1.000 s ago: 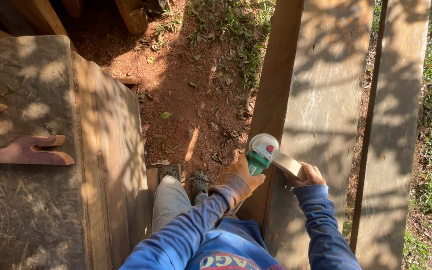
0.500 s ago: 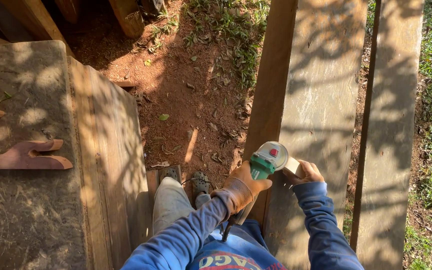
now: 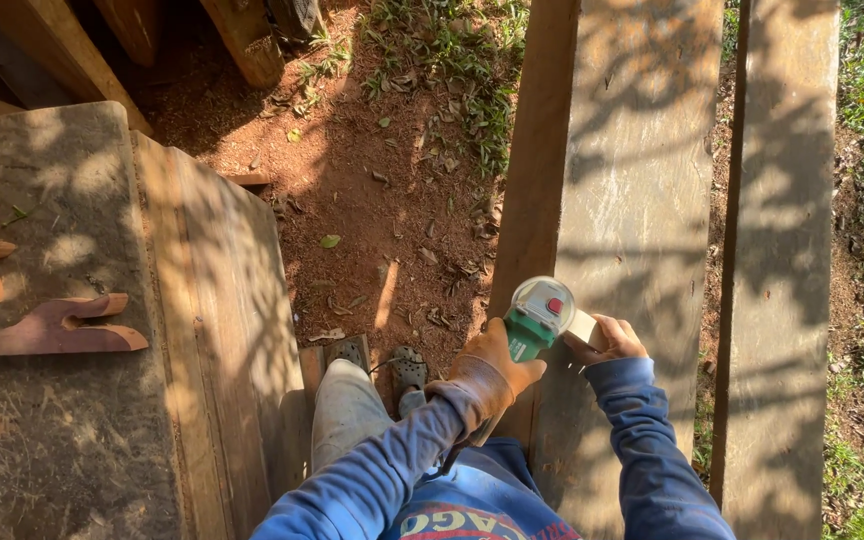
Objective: Sanding small wooden pieces using a power grinder at a workbench.
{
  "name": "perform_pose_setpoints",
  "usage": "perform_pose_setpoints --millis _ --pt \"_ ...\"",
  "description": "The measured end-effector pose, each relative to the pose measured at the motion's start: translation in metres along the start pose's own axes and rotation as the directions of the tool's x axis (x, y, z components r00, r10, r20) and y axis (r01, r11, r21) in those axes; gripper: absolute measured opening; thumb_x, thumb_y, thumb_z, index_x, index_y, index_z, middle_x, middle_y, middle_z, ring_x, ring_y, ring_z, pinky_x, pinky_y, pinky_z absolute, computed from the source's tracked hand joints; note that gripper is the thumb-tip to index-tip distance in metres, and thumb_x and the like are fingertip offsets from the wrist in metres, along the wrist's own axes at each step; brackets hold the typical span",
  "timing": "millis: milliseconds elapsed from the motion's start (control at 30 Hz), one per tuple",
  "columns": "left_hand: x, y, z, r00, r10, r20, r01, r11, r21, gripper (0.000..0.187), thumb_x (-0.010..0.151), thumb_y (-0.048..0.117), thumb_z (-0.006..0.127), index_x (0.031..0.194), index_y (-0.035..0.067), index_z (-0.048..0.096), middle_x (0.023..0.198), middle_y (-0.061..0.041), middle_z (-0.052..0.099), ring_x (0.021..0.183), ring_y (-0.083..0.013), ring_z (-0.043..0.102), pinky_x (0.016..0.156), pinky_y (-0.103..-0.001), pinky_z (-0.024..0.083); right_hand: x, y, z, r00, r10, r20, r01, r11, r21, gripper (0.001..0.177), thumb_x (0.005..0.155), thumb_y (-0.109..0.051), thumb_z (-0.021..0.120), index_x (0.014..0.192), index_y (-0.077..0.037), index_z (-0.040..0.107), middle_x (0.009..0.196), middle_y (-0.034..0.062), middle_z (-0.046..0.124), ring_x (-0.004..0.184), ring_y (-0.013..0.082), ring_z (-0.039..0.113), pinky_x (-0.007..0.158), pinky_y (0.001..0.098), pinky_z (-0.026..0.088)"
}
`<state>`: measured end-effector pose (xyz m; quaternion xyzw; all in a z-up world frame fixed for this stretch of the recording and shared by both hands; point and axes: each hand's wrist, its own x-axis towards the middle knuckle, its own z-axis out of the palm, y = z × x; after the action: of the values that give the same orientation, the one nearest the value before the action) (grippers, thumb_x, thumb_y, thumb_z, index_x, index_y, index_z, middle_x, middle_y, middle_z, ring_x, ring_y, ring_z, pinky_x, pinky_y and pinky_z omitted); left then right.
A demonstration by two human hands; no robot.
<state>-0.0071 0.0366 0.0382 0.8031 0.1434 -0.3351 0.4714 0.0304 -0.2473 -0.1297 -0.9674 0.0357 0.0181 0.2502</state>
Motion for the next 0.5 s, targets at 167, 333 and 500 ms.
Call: perform_pose_setpoints --millis 167,333,500 --pt "0.012 -0.014 0.000 1.000 -0.014 0.007 0.015 0.997 -0.071 0.062 0.077 0.047 0.070 0.122 0.009 0.052 0.111 -0.019 0.072 0.115 -0.0380 0.069 0.101 -0.049 0.053 0.002 -0.004 0.001 1.000 0.000 -0.017 0.000 1.000 -0.024 0.055 0.067 -0.050 0.091 0.113 -0.027 0.072 0.104 0.0098 0.071 0.094 0.0380 0.072 0.073 0.0416 0.060" --pt "0.006 -0.011 -0.011 0.999 -0.037 0.005 0.037 0.995 -0.090 0.060 0.083 0.038 0.068 0.130 0.003 0.051 0.118 -0.024 0.070 0.119 -0.0412 0.066 0.105 -0.052 0.050 0.001 0.001 0.002 1.000 -0.006 -0.005 0.006 0.998 -0.057 0.057 0.066 -0.053 0.091 0.114 -0.029 0.072 0.105 0.0084 0.071 0.094 0.0364 0.072 0.074 0.0415 0.061" --pt "0.016 -0.023 -0.004 0.998 -0.033 -0.053 0.034 0.999 0.025 0.059 0.079 0.046 0.067 0.123 0.011 0.049 0.109 -0.017 0.072 0.112 -0.0371 0.070 0.098 -0.050 0.054 0.005 0.009 0.007 1.000 -0.005 -0.008 0.005 0.998 -0.059 0.057 0.066 -0.052 0.090 0.114 -0.031 0.071 0.104 0.0065 0.071 0.094 0.0345 0.072 0.073 0.0416 0.061"
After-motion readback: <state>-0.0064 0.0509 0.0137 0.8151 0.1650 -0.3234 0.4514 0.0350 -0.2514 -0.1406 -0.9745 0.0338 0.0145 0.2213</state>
